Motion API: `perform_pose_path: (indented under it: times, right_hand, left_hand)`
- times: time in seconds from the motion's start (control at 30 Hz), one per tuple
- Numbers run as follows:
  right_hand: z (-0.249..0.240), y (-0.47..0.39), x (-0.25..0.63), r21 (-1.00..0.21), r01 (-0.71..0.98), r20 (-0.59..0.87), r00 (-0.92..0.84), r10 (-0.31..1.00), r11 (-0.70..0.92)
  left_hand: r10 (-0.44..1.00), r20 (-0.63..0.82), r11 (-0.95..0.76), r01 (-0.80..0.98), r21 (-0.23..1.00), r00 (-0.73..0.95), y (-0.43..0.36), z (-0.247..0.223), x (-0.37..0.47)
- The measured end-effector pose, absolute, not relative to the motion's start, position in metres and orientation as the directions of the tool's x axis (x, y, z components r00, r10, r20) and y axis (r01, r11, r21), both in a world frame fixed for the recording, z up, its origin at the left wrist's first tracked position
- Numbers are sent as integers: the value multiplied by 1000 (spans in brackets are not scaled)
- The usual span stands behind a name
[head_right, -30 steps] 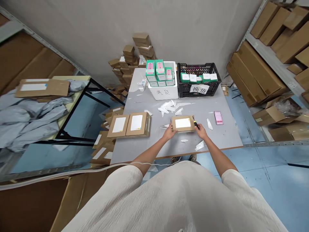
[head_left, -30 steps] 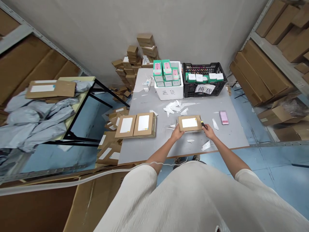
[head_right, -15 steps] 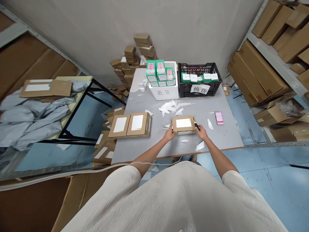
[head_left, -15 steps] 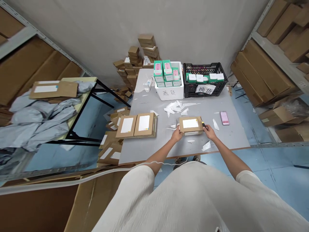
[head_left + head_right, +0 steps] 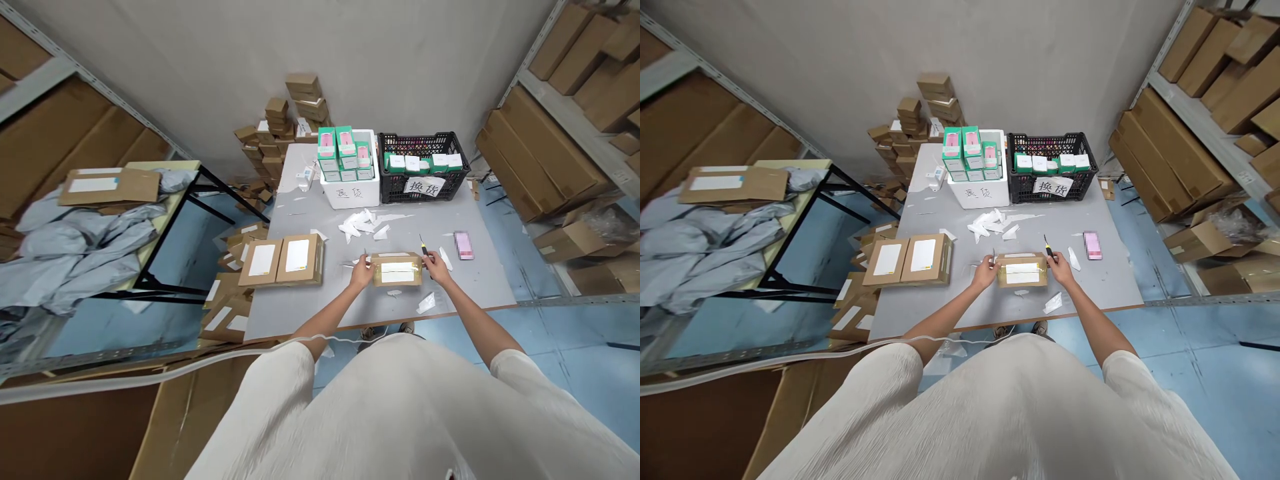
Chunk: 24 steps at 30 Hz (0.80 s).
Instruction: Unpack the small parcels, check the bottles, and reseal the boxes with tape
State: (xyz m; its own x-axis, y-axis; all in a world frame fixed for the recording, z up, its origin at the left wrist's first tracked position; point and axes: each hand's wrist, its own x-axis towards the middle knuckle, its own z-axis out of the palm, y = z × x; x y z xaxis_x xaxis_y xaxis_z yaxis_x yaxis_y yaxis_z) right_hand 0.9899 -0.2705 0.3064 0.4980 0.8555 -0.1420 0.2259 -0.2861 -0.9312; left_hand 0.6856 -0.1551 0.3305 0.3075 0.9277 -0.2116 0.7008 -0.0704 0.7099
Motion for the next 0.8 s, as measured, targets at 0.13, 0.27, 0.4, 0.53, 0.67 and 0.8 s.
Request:
perform_pose_path:
  times: [0.13,0.27,0.4,0.53,0.67,0.8]
  right_hand:
    - [311,-267,995,-934,250,-101,504,858,-256]
    - [319,-267,997,-903,363,-21,495,868,-229]
    - [330,-265,989,-910,364,-27,431,902,-201]
    - [345,-260,981,-864,450,-66,344,937,-227]
    - [359,-249,975,-700,703,-14,160,987,-124]
    - [372,-230,963,-436,899,-38,-60,997,38]
  left_hand:
    - [936,-117,-124,626,770,331,-156,324,688]
    - [903,69,-347,624,700,425,-164,323,685]
    - [793,193,-599,681,421,578,-176,330,686]
    - [697,91,-708,662,246,711,-183,336,693]
    - [682,52,-725,666,176,730,-187,334,696]
    - [681,43,-726,668,163,731,-193,328,691]
